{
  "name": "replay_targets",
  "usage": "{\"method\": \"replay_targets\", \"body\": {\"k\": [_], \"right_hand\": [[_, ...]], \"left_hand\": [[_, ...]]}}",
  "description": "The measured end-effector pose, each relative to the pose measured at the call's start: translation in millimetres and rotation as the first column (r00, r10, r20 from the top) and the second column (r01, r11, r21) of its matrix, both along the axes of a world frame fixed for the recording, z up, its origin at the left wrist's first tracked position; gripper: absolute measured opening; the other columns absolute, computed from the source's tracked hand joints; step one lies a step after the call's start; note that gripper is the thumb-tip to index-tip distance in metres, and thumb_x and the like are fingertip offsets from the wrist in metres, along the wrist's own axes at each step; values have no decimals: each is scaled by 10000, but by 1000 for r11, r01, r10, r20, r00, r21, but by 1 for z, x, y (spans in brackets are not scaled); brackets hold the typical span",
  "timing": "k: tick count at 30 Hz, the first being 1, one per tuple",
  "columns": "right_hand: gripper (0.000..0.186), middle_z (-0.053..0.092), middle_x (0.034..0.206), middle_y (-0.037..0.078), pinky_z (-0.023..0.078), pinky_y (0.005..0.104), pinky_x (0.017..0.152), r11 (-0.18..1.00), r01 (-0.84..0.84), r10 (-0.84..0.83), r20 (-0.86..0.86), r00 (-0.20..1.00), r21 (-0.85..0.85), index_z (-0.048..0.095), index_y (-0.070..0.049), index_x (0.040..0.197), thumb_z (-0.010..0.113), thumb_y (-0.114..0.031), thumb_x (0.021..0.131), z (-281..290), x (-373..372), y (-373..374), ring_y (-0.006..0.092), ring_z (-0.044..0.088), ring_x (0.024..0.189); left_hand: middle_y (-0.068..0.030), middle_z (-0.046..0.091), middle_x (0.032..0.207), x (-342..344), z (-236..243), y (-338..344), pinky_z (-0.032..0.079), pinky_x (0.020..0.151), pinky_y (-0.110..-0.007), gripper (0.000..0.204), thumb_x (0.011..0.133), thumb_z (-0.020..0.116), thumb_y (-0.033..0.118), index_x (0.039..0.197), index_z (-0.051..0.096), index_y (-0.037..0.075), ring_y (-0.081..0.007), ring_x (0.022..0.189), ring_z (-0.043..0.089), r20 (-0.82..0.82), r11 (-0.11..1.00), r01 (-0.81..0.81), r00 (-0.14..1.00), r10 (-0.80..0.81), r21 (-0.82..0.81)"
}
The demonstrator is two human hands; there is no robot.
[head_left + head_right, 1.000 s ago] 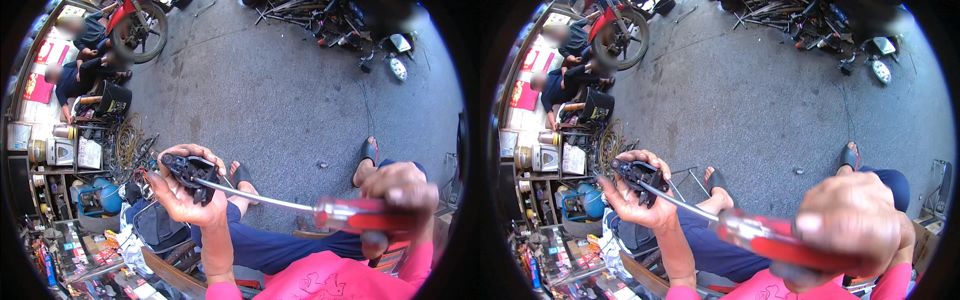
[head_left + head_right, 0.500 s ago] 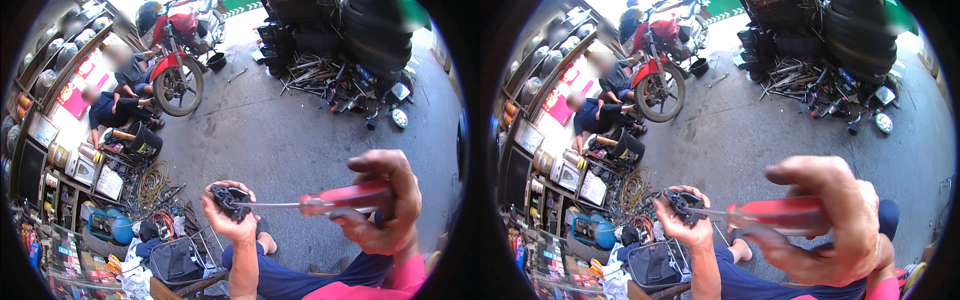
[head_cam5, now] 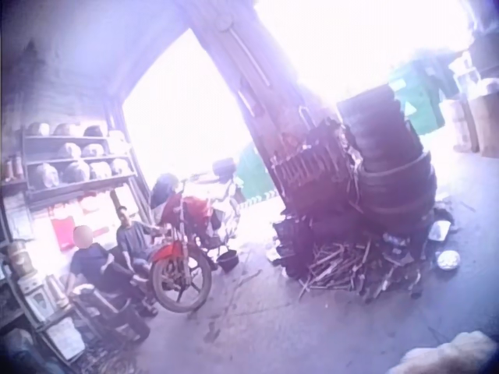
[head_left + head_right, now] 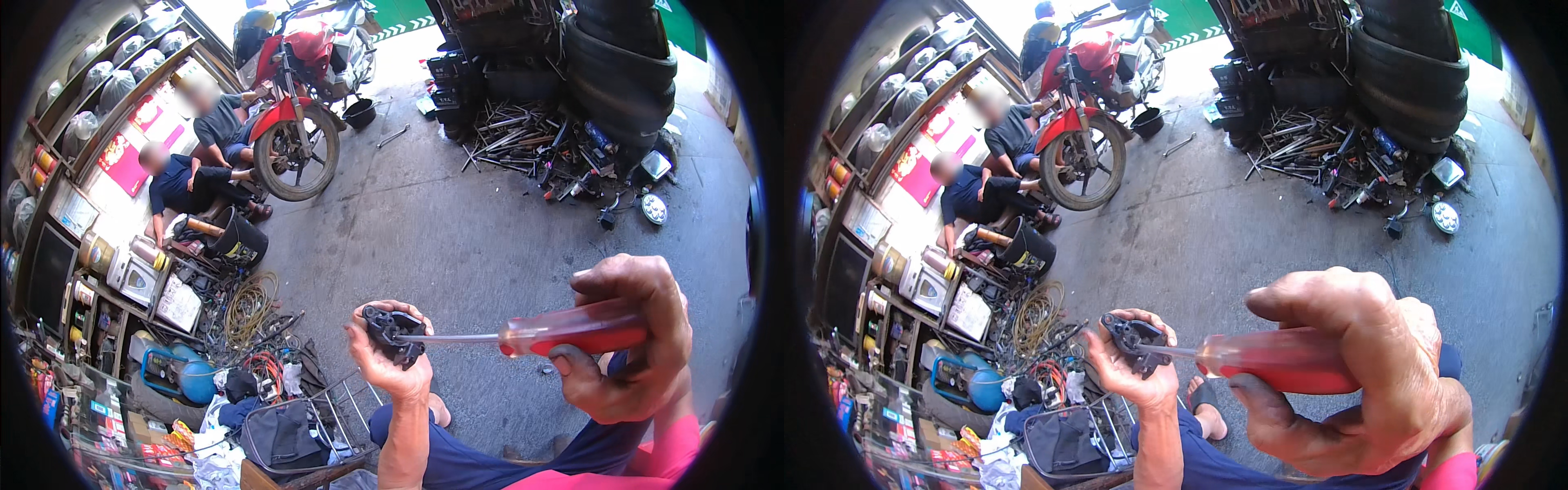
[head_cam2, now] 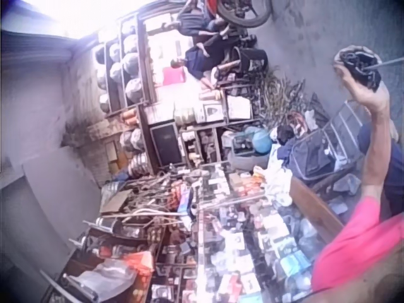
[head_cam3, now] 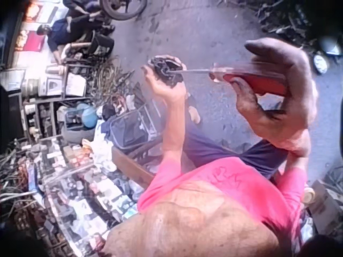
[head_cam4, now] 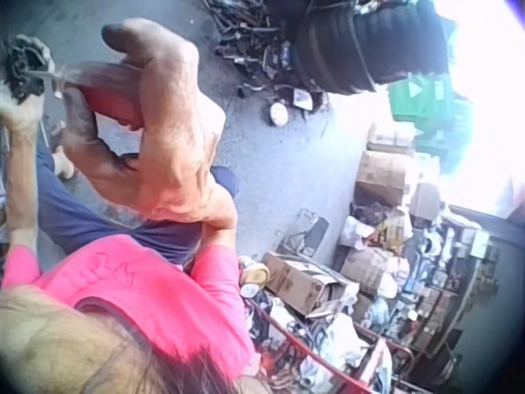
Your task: The person holds a small black mechanical component and uses a screwdriver to pry and remove internal parts. They then manipulate the component by hand, turning it over and extracting a small metal piece before reinserting it.
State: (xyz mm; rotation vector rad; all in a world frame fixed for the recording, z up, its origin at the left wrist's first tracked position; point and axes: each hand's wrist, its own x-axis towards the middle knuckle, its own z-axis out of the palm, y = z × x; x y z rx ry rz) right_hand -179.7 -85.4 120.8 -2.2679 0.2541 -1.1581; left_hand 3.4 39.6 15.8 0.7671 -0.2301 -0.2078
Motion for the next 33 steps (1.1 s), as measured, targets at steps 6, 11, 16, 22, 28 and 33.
{"method": "replay_targets", "body": {"k": [6, 11, 16, 22, 28, 33], "right_hand": [[583, 544, 839, 94, 481, 252, 593, 996, 55, -51, -66, 997, 72, 497, -3, 1045, 755, -343, 647, -5, -13, 4, 144, 565, 683], [688, 533, 823, 89, 448, 225, 535, 993, 119, -120, -36, 992, -24, 506, 24, 1028, 769, -492, 657, -6, -14, 3, 117, 533, 633], [648, 502, 801, 107, 406, 190, 509, 998, -64, 65, 50, 997, -17, 451, 28, 1084, 767, -348, 662, -15, -13, -2, 111, 503, 601], [701, 488, 798, 96, 410, 225, 565, 992, 15, -23, 70, 997, 125, 437, 10, 1098, 770, -408, 643, -28, -20, 5, 135, 493, 644], [788, 527, 833, 111, 450, 274, 601, 974, -149, 198, -320, 927, 172, 413, -54, 1207, 817, -382, 615, 3, -54, -4, 194, 572, 685], [909, 528, 799, 115, 452, 300, 587, 951, -306, 243, -488, 838, -51, 338, -71, 1253, 873, -315, 560, 34, -35, -6, 184, 557, 634]], "left_hand": [[-135, 582, 756, -4, 2, -1, 436, 465, -351, 496, 899, 376, 514, 868, 553, 51, -251, 663, 564, 41, 1000, 19, 999, -20, 11], [-136, 556, 757, -8, 1, -3, 431, 465, -349, 530, 893, 373, 549, 870, 547, 49, -257, 655, 547, 56, 999, 38, 998, -39, 17], [-150, 547, 792, -3, 4, 4, 448, 478, -353, 541, 906, 316, 551, 903, 494, 41, -261, 685, 561, 60, 999, 48, 997, -47, -12], [-146, 535, 803, 1, 7, 13, 420, 454, -323, 611, 867, 378, 602, 923, 546, 18, -247, 674, 529, 125, 995, 58, 991, -48, -76], [-165, 506, 819, -1, 7, 21, 460, 472, -353, 611, 891, 300, 599, 918, 484, 18, -271, 684, 542, 216, 996, 53, 976, -38, -65], [-167, 487, 824, 0, 10, 23, 478, 462, -355, 622, 893, 296, 602, 915, 469, 5, -267, 665, 539, 227, 997, 17, 974, 0, -72]]}}
